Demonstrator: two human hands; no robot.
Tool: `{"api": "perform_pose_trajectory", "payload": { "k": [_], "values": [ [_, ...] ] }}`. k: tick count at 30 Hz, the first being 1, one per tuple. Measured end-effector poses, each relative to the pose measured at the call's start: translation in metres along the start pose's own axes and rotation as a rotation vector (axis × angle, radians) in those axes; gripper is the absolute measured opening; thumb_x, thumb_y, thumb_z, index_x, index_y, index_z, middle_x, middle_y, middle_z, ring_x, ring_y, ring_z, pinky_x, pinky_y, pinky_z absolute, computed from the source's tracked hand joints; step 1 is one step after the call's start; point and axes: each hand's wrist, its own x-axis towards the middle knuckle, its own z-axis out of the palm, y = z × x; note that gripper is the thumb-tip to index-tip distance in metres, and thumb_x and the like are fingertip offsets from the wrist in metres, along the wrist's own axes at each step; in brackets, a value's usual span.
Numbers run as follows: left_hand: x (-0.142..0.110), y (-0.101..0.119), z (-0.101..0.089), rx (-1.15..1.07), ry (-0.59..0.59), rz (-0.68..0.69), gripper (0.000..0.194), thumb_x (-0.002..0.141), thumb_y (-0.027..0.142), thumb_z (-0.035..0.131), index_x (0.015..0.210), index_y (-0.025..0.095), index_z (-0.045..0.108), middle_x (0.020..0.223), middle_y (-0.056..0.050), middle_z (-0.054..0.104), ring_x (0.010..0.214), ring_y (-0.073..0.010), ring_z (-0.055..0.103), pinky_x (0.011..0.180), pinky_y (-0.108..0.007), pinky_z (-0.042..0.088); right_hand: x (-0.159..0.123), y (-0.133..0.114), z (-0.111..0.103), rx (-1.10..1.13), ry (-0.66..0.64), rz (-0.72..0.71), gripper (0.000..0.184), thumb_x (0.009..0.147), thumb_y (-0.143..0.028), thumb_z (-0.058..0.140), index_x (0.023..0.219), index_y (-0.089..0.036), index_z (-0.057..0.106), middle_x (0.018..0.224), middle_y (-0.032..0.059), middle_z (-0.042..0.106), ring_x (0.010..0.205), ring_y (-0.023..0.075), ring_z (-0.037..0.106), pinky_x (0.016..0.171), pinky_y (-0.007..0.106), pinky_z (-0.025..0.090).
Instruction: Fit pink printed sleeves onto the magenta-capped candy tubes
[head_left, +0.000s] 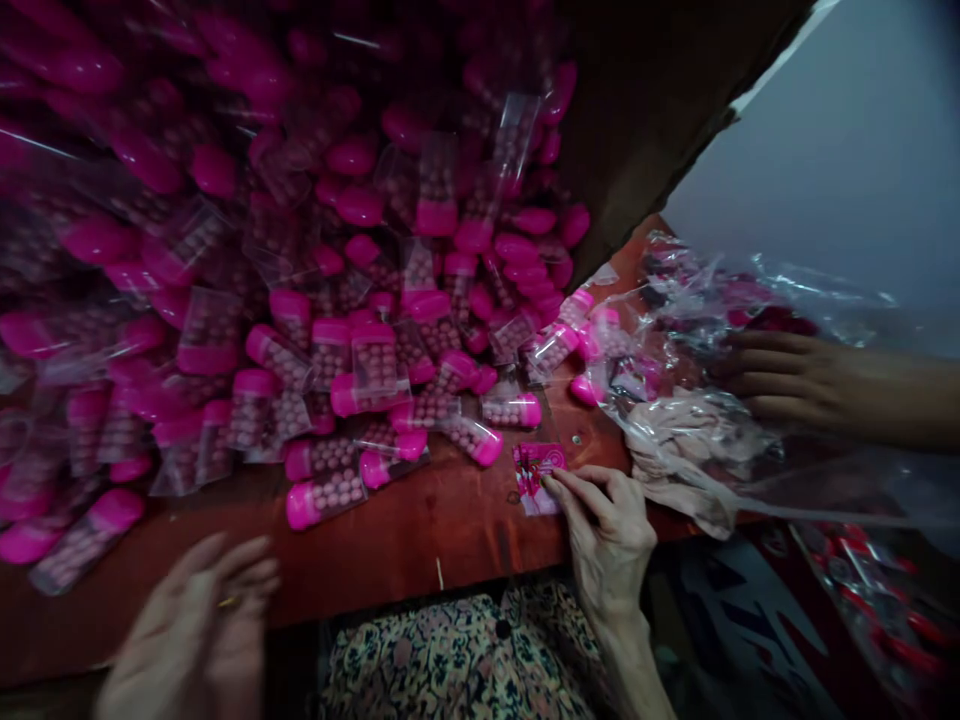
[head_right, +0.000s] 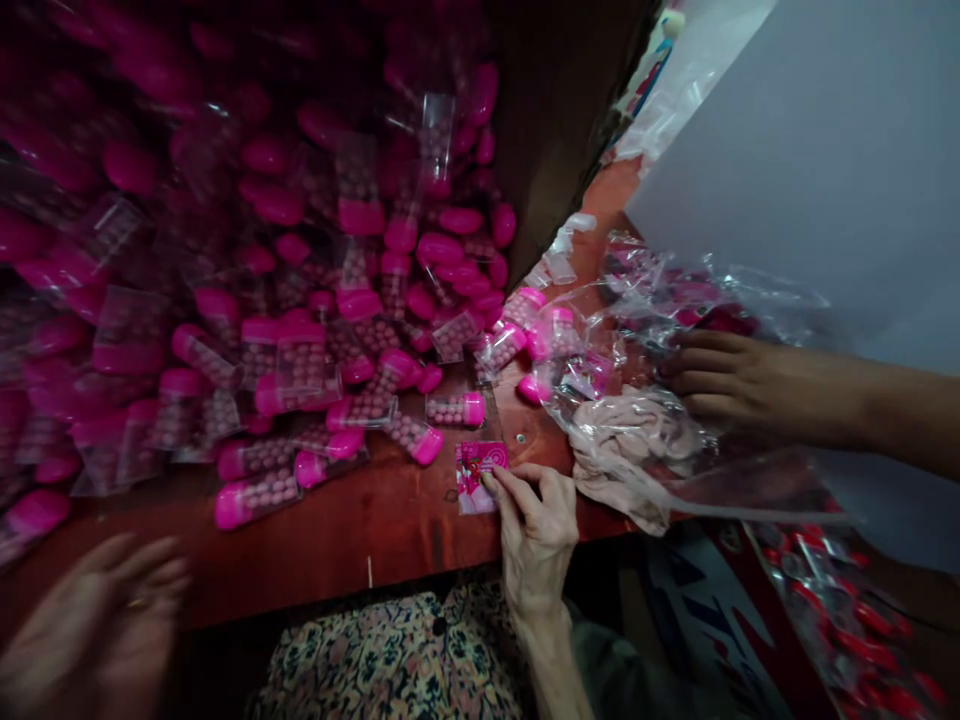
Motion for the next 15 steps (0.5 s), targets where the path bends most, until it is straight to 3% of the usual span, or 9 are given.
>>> {"api": "perform_pose_trajectory", "payload": {
  "k": [2,4,6,10,15],
  "values": [
    [-0.010,-0.006,0.040,-0.042,-0.180,0.052,0.026,0.060,0.032,0.076,0.082,0.021,0.067,0.075,0.001,0.072,0.067,-0.0166,0.063,0.061,-0.026,0.051,0.000,-0.001,0.002,0.006,0.010,0.006,0.012,0.081,-0.026,0.062,0.086,-0.018,0.070,0.075,0.0032,0.056,0.074,0.0168,0.050,0.064,0.030,0.043],
    [-0.024,-0.015,0.075,0.036,-0.410,0.017,0.023,0.063,0.029,0.075,0.081,0.017,0.068,0.073,-0.004,0.073,0.064,-0.0159,0.063,0.060,-0.025,0.051,0.000,0.000,0.003,0.040,0.028,0.022,0.011,0.081,-0.025,0.063,0.086,-0.019,0.070,0.075,0.0026,0.056,0.073,0.0165,0.051,0.064,0.030,0.044],
    [-0.038,-0.023,0.099,0.122,-0.554,-0.007,0.018,0.067,0.028,0.071,0.080,0.016,0.069,0.073,-0.006,0.072,0.064,-0.0147,0.063,0.062,-0.024,0.051,-0.001,0.001,0.003,0.084,0.074,0.037,0.011,0.081,-0.023,0.062,0.087,-0.020,0.070,0.075,0.0020,0.056,0.072,0.0159,0.052,0.063,0.030,0.045],
    [-0.047,-0.030,0.120,0.232,-0.755,0.005,0.019,0.071,0.030,0.067,0.083,0.016,0.070,0.080,-0.009,0.073,0.068,-0.0165,0.064,0.061,-0.025,0.049,-0.003,-0.001,0.000,0.119,0.189,0.029,0.014,0.082,-0.017,0.060,0.091,-0.023,0.069,0.078,0.0015,0.056,0.070,0.0147,0.054,0.063,0.030,0.047],
    [-0.043,-0.029,0.140,0.274,-0.813,0.054,0.033,0.058,0.024,0.077,0.090,0.017,0.071,0.076,-0.006,0.072,0.066,-0.0172,0.061,0.058,-0.025,0.047,-0.002,-0.020,-0.007,0.119,0.156,-0.181,0.031,0.076,-0.007,0.064,0.097,-0.030,0.068,0.081,0.0015,0.058,0.077,0.0163,0.055,0.063,0.030,0.047]
  ]
}}
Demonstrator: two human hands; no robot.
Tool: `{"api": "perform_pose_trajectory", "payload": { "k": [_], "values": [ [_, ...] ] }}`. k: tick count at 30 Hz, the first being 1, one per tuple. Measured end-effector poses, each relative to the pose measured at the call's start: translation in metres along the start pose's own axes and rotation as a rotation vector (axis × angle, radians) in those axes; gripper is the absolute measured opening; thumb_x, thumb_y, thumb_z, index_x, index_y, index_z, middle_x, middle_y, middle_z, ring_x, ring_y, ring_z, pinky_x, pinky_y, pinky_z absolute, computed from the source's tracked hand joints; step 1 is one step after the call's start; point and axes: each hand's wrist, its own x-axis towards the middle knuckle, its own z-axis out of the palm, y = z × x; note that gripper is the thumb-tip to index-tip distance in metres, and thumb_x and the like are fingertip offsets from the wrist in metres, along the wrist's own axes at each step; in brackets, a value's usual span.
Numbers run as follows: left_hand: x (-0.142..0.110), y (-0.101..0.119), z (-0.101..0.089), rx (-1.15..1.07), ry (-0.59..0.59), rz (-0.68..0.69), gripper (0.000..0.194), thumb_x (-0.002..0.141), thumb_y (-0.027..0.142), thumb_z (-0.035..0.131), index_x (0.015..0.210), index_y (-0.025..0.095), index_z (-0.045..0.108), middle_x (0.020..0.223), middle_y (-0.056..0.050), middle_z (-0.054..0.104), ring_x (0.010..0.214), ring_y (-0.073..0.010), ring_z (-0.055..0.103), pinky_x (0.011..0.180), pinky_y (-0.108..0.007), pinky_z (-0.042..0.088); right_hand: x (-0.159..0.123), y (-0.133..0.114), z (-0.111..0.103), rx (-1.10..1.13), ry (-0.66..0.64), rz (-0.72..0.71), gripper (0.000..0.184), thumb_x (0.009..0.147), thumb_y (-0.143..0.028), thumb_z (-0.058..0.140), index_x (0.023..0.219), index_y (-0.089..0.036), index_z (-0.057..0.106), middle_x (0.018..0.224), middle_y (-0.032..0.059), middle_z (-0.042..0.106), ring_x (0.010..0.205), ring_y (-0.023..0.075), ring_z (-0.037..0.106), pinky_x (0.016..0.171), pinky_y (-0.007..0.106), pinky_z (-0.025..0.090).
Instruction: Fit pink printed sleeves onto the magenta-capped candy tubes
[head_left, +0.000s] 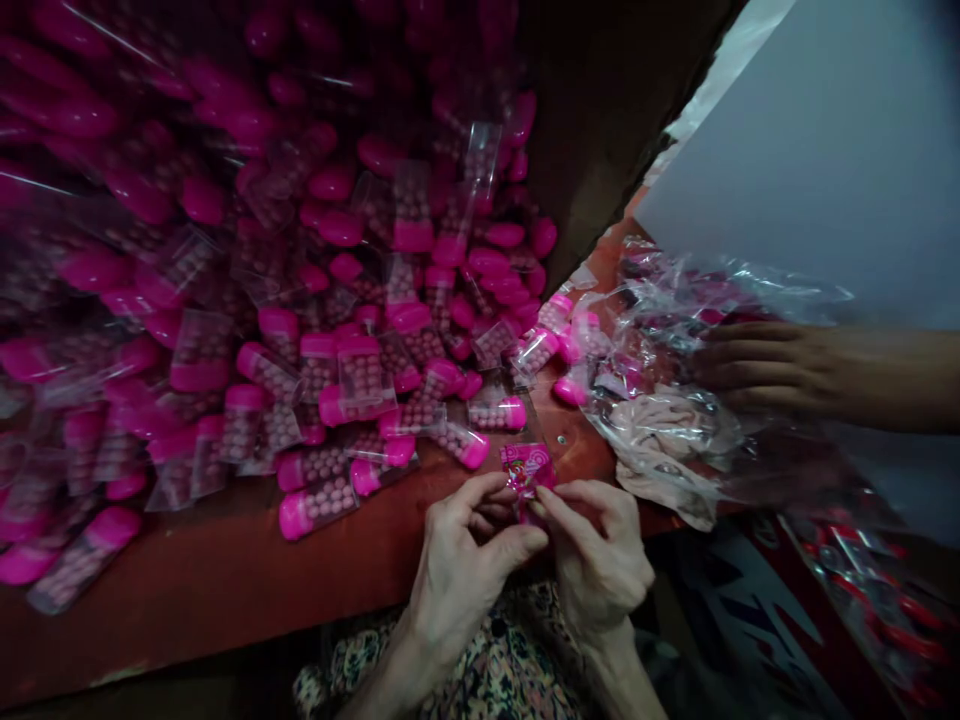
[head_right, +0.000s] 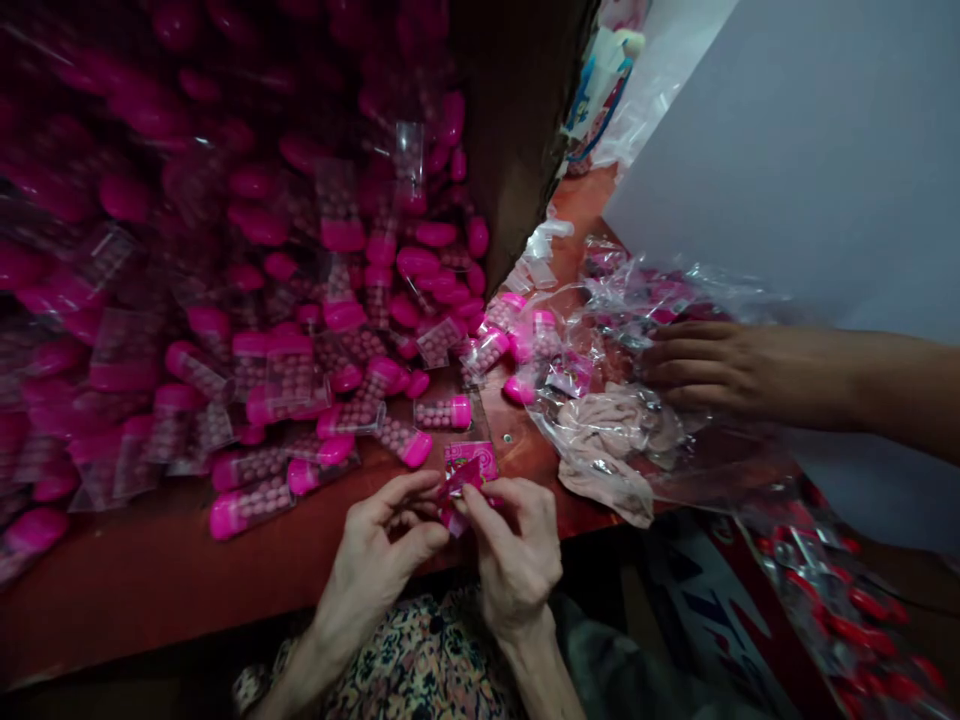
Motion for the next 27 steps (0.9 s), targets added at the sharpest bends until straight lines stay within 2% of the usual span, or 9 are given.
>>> {"api": "perform_pose_trajectory", "payload": {
  "k": [3,5,7,10,12,14,19,22,27],
  "values": [
    [0.005,0.001,0.006,-0.016,0.050,0.006,0.015,0.068,0.026,0.070,0.079,0.016,0.073,0.066,-0.003,0.069,0.058,-0.0141,0.057,0.056,-0.023,0.045,0.002,-0.014,0.002,0.077,-0.054,-0.032,0.033,0.077,-0.006,0.062,0.099,-0.030,0.067,0.084,0.0023,0.059,0.079,0.0167,0.056,0.063,0.031,0.050],
    [0.006,0.000,0.007,-0.094,0.092,0.030,0.014,0.073,0.027,0.065,0.073,0.015,0.073,0.062,-0.002,0.067,0.057,-0.0123,0.056,0.056,-0.022,0.044,0.002,-0.021,0.005,0.134,-0.069,0.119,0.030,0.079,-0.011,0.061,0.104,-0.028,0.065,0.089,0.0032,0.059,0.080,0.0162,0.058,0.066,0.030,0.051],
    [0.006,-0.001,0.005,-0.202,0.101,0.031,0.013,0.073,0.026,0.066,0.073,0.016,0.073,0.061,0.001,0.064,0.056,-0.0100,0.053,0.056,-0.020,0.042,0.003,-0.026,0.008,0.214,-0.099,0.338,0.027,0.078,-0.019,0.064,0.105,-0.024,0.064,0.092,0.0042,0.060,0.083,0.0166,0.060,0.069,0.030,0.053],
    [0.005,-0.003,0.000,-0.337,0.116,0.030,0.006,0.070,0.020,0.069,0.066,0.016,0.070,0.061,0.003,0.059,0.057,-0.0073,0.050,0.056,-0.017,0.040,0.005,-0.031,0.013,0.429,-0.220,0.564,0.011,0.077,-0.027,0.064,0.084,-0.019,0.066,0.076,0.0016,0.062,0.070,0.0151,0.060,0.063,0.026,0.051],
    [0.004,-0.004,-0.004,-0.373,0.129,0.050,0.007,0.067,0.017,0.072,0.061,0.015,0.068,0.061,0.004,0.056,0.058,-0.0069,0.049,0.057,-0.017,0.040,0.007,-0.035,0.015,0.535,-0.286,0.634,0.013,0.079,-0.028,0.062,0.070,-0.018,0.063,0.064,-0.0011,0.058,0.060,0.0124,0.056,0.055,0.023,0.048],
    [0.004,-0.005,-0.008,-0.409,0.142,0.056,0.010,0.067,0.017,0.072,0.058,0.014,0.067,0.058,0.004,0.055,0.057,-0.0066,0.047,0.056,-0.017,0.040,0.010,-0.040,0.015,0.550,-0.304,0.643,0.019,0.080,-0.029,0.061,0.066,-0.017,0.061,0.060,-0.0020,0.055,0.056,0.0110,0.053,0.052,0.021,0.045],
    [0.008,-0.008,-0.016,-0.485,0.176,-0.007,0.015,0.066,0.024,0.074,0.058,0.014,0.068,0.054,0.002,0.058,0.053,-0.0071,0.047,0.055,-0.018,0.041,0.014,-0.045,0.016,0.490,-0.356,0.542,0.028,0.086,-0.030,0.051,0.064,-0.017,0.060,0.057,-0.0020,0.052,0.051,0.0096,0.048,0.048,0.019,0.041],
    [0.009,-0.009,-0.019,-0.509,0.219,-0.023,0.011,0.062,0.023,0.077,0.061,0.015,0.070,0.056,0.003,0.060,0.054,-0.0068,0.049,0.056,-0.018,0.042,0.014,-0.045,0.017,0.489,-0.345,0.498,0.018,0.083,-0.031,0.056,0.074,-0.019,0.065,0.067,0.0001,0.062,0.060,0.0125,0.058,0.055,0.021,0.047],
    [0.005,-0.006,-0.022,-0.559,0.198,-0.063,0.010,0.060,0.021,0.077,0.066,0.015,0.071,0.057,0.003,0.061,0.054,-0.0057,0.050,0.056,-0.016,0.043,0.011,-0.048,0.020,0.533,-0.408,0.605,0.010,0.080,-0.026,0.060,0.080,-0.020,0.069,0.066,-0.0013,0.067,0.058,0.0120,0.062,0.054,0.020,0.051]
  ]
}}
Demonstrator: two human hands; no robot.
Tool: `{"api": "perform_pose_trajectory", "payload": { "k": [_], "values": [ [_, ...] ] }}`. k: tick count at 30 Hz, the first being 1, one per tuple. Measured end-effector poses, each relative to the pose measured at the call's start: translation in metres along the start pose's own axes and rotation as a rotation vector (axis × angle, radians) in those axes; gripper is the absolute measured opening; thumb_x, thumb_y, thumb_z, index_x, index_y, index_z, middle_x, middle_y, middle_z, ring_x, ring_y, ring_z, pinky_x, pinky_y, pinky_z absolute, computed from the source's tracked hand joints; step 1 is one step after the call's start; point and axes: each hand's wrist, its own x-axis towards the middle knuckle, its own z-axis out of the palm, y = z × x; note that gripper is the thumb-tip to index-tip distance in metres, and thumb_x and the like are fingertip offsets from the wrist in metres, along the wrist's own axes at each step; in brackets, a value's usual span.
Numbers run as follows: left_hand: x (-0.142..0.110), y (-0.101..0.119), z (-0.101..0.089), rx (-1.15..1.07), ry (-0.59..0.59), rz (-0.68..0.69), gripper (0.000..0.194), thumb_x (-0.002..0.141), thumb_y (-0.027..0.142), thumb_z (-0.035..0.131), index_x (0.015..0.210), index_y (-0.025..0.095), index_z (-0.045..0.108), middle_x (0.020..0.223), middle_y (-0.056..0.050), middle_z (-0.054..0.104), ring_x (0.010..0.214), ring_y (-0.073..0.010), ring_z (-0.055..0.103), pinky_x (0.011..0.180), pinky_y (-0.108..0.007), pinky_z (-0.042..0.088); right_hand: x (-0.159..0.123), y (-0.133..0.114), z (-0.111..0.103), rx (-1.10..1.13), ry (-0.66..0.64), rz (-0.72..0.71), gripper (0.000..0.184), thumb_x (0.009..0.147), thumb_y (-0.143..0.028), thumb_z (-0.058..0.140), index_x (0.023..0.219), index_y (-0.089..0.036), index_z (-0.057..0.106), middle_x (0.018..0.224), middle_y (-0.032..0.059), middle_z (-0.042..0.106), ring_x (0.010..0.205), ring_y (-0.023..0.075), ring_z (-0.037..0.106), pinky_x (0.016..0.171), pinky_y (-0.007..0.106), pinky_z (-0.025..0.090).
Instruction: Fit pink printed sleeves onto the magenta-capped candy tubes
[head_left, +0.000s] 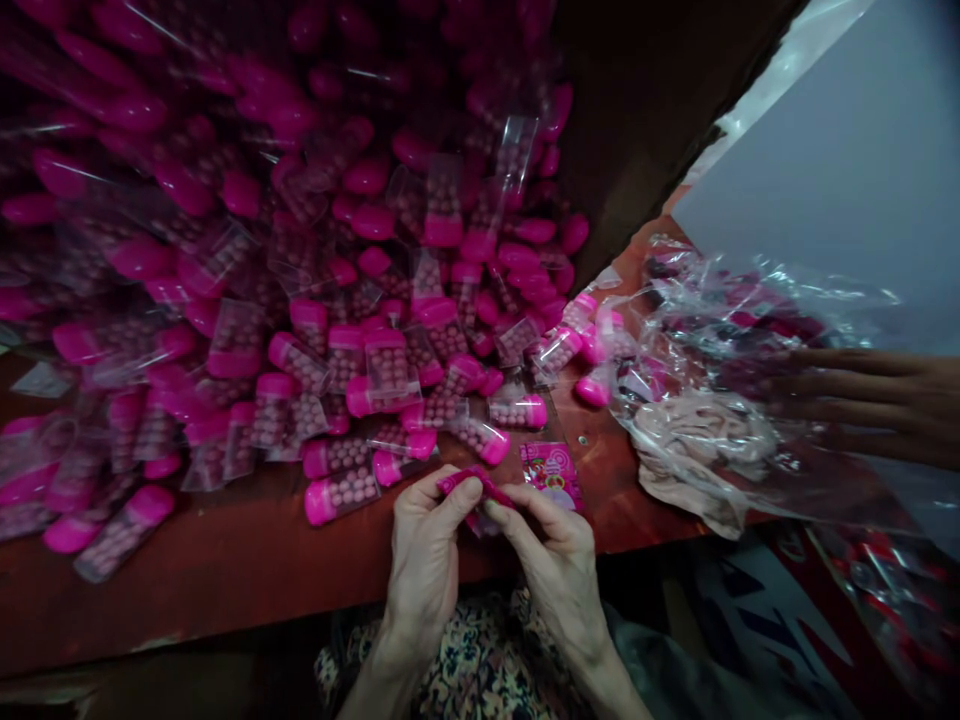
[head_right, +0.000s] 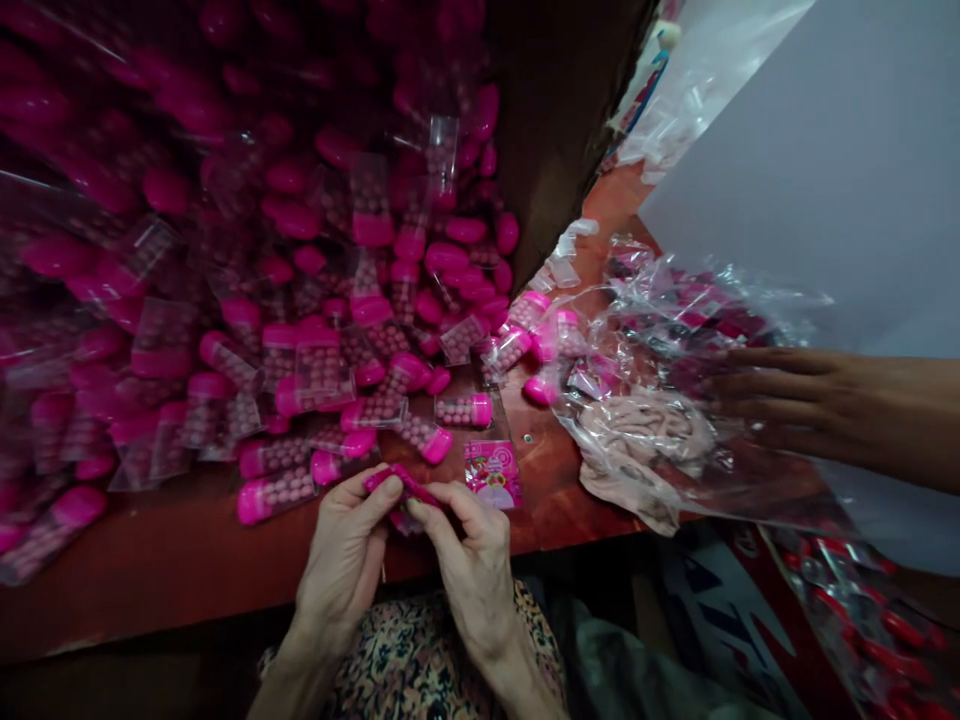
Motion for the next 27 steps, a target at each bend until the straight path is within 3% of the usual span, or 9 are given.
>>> {"api": "perform_pose_trajectory", "payload": {
  "k": [5,7,14,18,23,27],
  "values": [
    [-0.002,0.006,-0.007,0.013,0.011,-0.034,0.013,0.061,0.020,0.077,0.071,0.014,0.072,0.064,0.000,0.067,0.060,-0.0076,0.056,0.062,-0.018,0.046,-0.001,0.005,-0.007,-0.090,-0.022,-0.204,0.016,0.086,-0.022,0.053,0.088,-0.021,0.068,0.069,-0.0002,0.067,0.060,0.0115,0.061,0.056,0.021,0.051],
    [-0.003,0.006,-0.010,0.002,0.029,-0.032,0.011,0.062,0.020,0.076,0.070,0.015,0.072,0.063,0.001,0.067,0.059,-0.0074,0.056,0.061,-0.017,0.046,0.000,0.011,-0.016,-0.189,0.035,-0.243,0.017,0.087,-0.020,0.051,0.093,-0.019,0.067,0.075,0.0018,0.066,0.066,0.0129,0.062,0.060,0.023,0.051],
    [-0.006,0.005,-0.006,-0.048,0.073,-0.095,0.014,0.059,0.020,0.079,0.069,0.013,0.071,0.065,0.000,0.070,0.059,-0.0070,0.059,0.062,-0.016,0.048,0.008,0.041,-0.067,-0.790,0.558,-0.340,0.019,0.085,-0.028,0.056,0.091,-0.014,0.067,0.082,0.0093,0.061,0.081,0.0218,0.054,0.078,0.039,0.045],
    [-0.004,0.005,-0.006,-0.063,0.107,-0.111,0.017,0.059,0.022,0.079,0.071,0.012,0.071,0.069,-0.001,0.071,0.064,-0.0079,0.061,0.066,-0.017,0.049,0.014,0.058,-0.089,-1.011,0.716,-0.321,0.028,0.087,-0.034,0.050,0.090,-0.012,0.068,0.087,0.0133,0.059,0.088,0.0263,0.051,0.078,0.042,0.040],
    [-0.001,0.004,-0.011,-0.072,0.156,-0.106,0.018,0.058,0.022,0.080,0.070,0.013,0.070,0.068,-0.001,0.070,0.062,-0.0078,0.060,0.064,-0.017,0.049,0.020,0.070,-0.105,-1.032,0.700,-0.258,0.037,0.089,-0.042,0.044,0.088,-0.013,0.066,0.087,0.0134,0.061,0.084,0.0252,0.051,0.076,0.039,0.039],
    [-0.003,0.005,-0.006,-0.055,0.122,-0.127,0.019,0.058,0.023,0.079,0.071,0.014,0.071,0.068,-0.001,0.071,0.063,-0.0096,0.061,0.067,-0.020,0.051,0.018,0.054,-0.110,-0.993,0.578,-0.216,0.042,0.089,-0.047,0.041,0.075,-0.015,0.065,0.071,0.0084,0.061,0.069,0.0210,0.048,0.068,0.034,0.039]
  ]
}}
